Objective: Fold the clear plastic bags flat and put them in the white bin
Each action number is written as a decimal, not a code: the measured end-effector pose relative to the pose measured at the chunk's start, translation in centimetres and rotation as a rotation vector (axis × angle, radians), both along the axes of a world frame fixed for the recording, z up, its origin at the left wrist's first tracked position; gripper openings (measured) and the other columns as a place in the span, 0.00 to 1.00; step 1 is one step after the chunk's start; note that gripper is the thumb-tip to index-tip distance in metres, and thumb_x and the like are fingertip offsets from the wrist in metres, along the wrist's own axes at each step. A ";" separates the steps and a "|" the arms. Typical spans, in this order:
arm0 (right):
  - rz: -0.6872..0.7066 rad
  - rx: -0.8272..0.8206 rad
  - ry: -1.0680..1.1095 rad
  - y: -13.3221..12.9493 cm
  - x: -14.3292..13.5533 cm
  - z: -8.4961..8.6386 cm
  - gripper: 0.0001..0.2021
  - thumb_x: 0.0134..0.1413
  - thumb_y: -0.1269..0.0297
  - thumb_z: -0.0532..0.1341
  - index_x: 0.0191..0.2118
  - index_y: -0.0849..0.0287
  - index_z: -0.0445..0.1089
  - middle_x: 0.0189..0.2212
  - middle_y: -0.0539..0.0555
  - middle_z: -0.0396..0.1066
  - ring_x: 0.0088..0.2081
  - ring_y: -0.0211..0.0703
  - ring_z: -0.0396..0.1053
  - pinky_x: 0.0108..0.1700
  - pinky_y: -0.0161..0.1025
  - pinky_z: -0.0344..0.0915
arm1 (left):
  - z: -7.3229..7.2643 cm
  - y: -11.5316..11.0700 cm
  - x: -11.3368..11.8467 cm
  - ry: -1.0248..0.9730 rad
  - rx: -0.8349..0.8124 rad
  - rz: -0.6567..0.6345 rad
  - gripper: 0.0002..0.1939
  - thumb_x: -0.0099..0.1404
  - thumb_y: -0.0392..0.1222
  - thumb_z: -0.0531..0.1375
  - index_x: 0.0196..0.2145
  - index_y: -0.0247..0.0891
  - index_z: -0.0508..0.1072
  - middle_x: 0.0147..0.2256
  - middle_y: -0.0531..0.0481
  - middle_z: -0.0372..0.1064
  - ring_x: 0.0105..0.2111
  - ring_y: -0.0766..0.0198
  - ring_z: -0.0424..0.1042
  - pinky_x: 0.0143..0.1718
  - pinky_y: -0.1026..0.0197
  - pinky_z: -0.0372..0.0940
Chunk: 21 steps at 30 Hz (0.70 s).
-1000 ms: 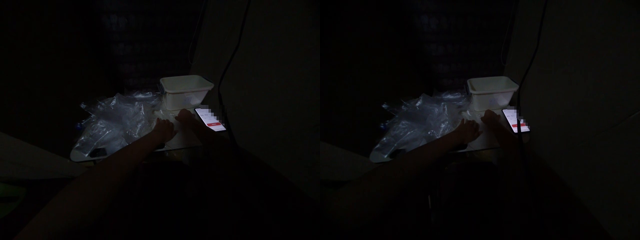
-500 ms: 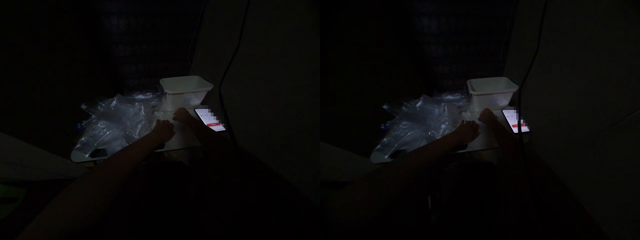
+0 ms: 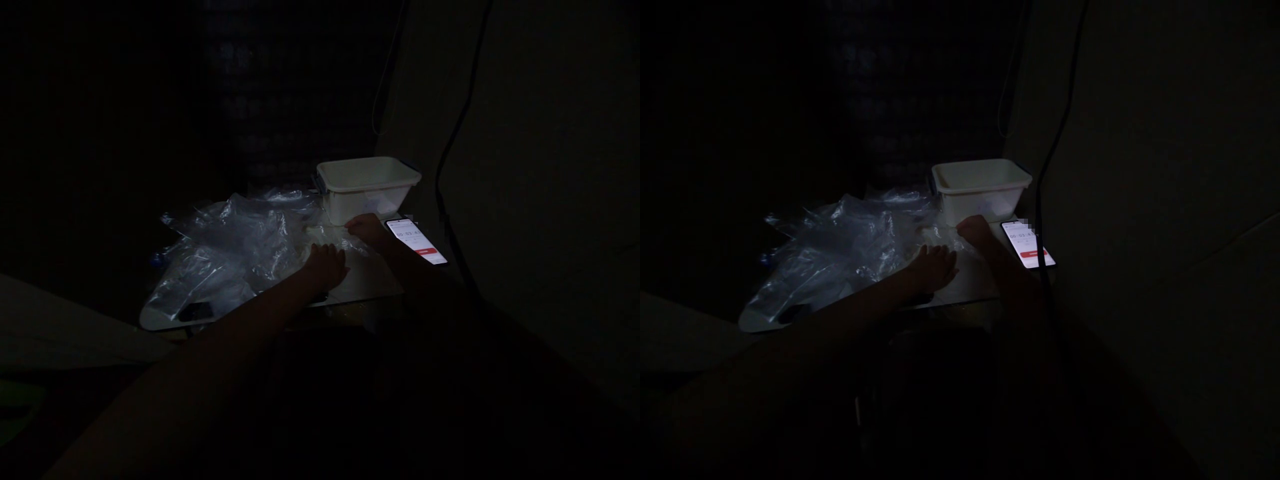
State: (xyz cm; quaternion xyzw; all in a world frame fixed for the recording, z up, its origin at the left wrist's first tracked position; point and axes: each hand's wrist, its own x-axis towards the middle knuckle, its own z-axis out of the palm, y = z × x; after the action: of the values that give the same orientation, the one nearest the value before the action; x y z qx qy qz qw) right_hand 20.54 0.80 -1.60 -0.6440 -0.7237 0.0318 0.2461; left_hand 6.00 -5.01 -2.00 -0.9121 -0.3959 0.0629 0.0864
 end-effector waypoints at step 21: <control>-0.236 0.014 0.086 -1.9 2.0 -0.1 0.13 0.44 0.73 0.50 0.32 0.62 0.70 0.34 0.56 0.71 0.37 0.42 0.67 0.40 0.38 0.61 | -0.2 0.3 0.6 -0.002 -0.017 0.039 0.28 0.62 0.51 0.40 0.53 0.28 0.53 0.53 0.32 0.50 0.52 0.46 0.50 0.48 0.44 0.45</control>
State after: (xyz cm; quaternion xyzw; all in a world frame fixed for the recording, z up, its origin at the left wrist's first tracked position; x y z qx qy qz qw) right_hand 22.53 -1.11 -1.74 -0.7209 -0.6318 0.0251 0.2837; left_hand 6.59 -4.74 -2.23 -0.9049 -0.4131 0.0672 0.0770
